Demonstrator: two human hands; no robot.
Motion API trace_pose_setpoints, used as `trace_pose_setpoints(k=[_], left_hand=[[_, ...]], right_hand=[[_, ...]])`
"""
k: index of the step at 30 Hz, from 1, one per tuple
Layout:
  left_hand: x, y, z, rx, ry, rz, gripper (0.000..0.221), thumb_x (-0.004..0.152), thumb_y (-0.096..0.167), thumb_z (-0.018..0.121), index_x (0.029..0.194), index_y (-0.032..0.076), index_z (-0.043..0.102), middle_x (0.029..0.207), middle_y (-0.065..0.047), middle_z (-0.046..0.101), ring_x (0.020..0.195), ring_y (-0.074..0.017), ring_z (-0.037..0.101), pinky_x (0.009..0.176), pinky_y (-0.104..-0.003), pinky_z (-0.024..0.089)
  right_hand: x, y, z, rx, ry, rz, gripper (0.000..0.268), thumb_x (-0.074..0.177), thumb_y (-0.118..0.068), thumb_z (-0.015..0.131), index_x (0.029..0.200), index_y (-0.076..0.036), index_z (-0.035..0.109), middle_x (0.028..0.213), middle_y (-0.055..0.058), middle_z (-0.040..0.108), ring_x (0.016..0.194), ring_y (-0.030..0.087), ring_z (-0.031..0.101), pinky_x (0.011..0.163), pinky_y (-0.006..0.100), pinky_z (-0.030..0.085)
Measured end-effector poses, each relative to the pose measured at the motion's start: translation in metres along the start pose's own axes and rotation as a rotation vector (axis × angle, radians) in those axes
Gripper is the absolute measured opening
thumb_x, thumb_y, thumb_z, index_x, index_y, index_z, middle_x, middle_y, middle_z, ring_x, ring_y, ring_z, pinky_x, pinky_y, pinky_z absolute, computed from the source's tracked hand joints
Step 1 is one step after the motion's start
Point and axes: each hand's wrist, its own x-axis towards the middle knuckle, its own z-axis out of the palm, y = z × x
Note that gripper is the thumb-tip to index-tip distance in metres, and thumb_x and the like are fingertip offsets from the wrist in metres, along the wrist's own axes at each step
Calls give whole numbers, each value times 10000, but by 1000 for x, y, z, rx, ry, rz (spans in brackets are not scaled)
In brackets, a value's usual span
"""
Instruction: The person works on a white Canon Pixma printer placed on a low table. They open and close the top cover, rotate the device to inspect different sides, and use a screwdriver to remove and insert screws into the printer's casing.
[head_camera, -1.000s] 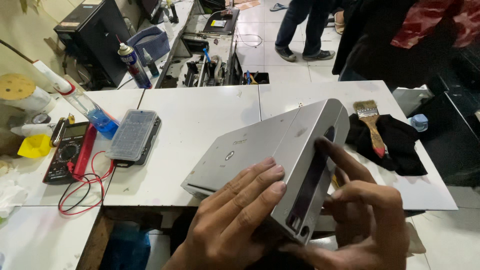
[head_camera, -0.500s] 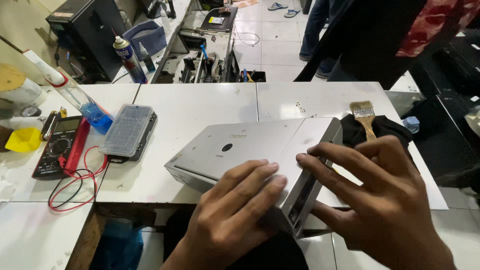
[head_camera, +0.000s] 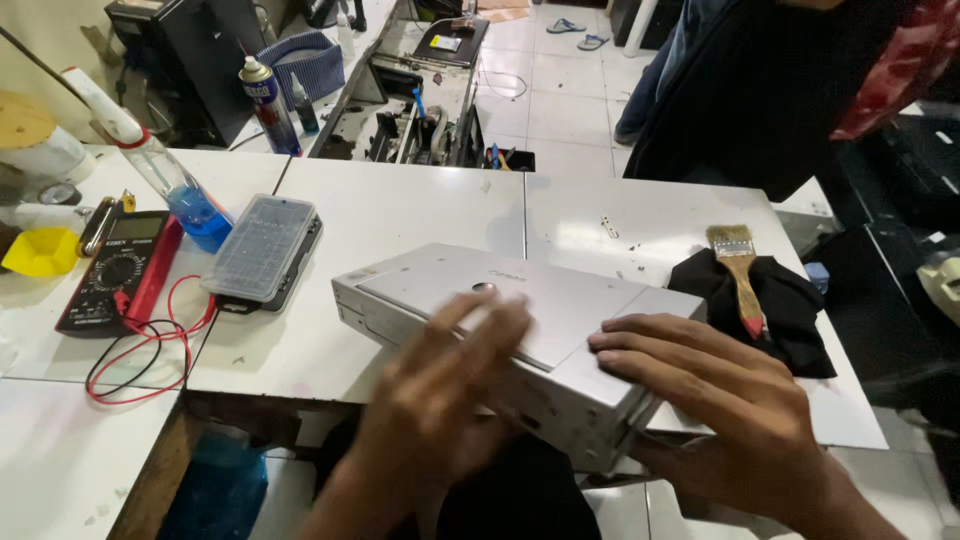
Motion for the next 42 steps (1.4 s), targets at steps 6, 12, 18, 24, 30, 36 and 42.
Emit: trace_pose_setpoints(k=[6, 12, 18, 24, 30, 36, 42], left_hand=[[-15, -62, -17, 227, -196, -65, 620, 735, 134, 880, 1316, 7, 705, 1294, -161, 766, 1197, -335, 731, 1104, -557, 551], [-11, -49, -15, 331, -164, 11, 518, 697, 38, 745, 1214, 52, 786, 1189, -119, 806, 1102, -307, 749, 946, -501, 563], [-25, -71, -72, 346, -252, -172, 994, 656, 439, 1038, 1504, 145, 611, 1435, -46, 719, 1247, -347, 567, 1124, -584, 474], [-85, -89, -76, -212, 13, -691, 788, 696, 330, 972, 1372, 71, 660, 1370, -135, 752, 1311, -256, 725, 1058, -367, 627], [-83, -89, -35, -602, 427, -581, 868, 840, 855, 790, 1230, 119, 545, 1185, -95, 641, 1270, -334, 660, 1169, -518, 488], [-80, -79, -6, -621, 947, -688, 626, 1038, 615, 477, 921, 31, 671, 836, -184, 708, 808, -288, 705, 781, -395, 531], [-78, -62, -4, -481, 1008, -552, 515, 1048, 469, 445, 889, 28, 658, 813, -155, 684, 778, -264, 661, 757, -380, 522]], right_hand=[[-25, 11, 12, 97, 84, 215, 534, 797, -115, 877, 1270, -8, 656, 1301, 168, 766, 1285, 356, 767, 1161, 483, 628], [-45, 20, 37, 197, 129, 194, 552, 780, -197, 922, 1229, 5, 672, 1273, 204, 771, 1242, 391, 791, 1110, 486, 660], [-62, 29, 38, 356, 252, 309, 625, 705, -278, 906, 1211, -4, 662, 1222, 218, 782, 1204, 355, 804, 1097, 455, 667], [-78, 41, 53, 583, 249, 436, 706, 644, -230, 890, 1245, 13, 609, 1272, 280, 743, 1267, 402, 788, 1148, 520, 683], [-48, 34, 70, 505, 196, 607, 756, 586, -39, 865, 1278, -10, 562, 1332, 255, 706, 1353, 373, 714, 1213, 504, 586], [-85, 39, 125, 518, 547, 558, 443, 958, -333, 587, 1221, 13, 501, 1191, 252, 650, 1174, 386, 713, 1142, 466, 617], [-126, 79, 121, 384, 411, 513, 749, 682, -316, 781, 1297, -17, 477, 1285, 244, 686, 1258, 336, 736, 1158, 401, 599]])
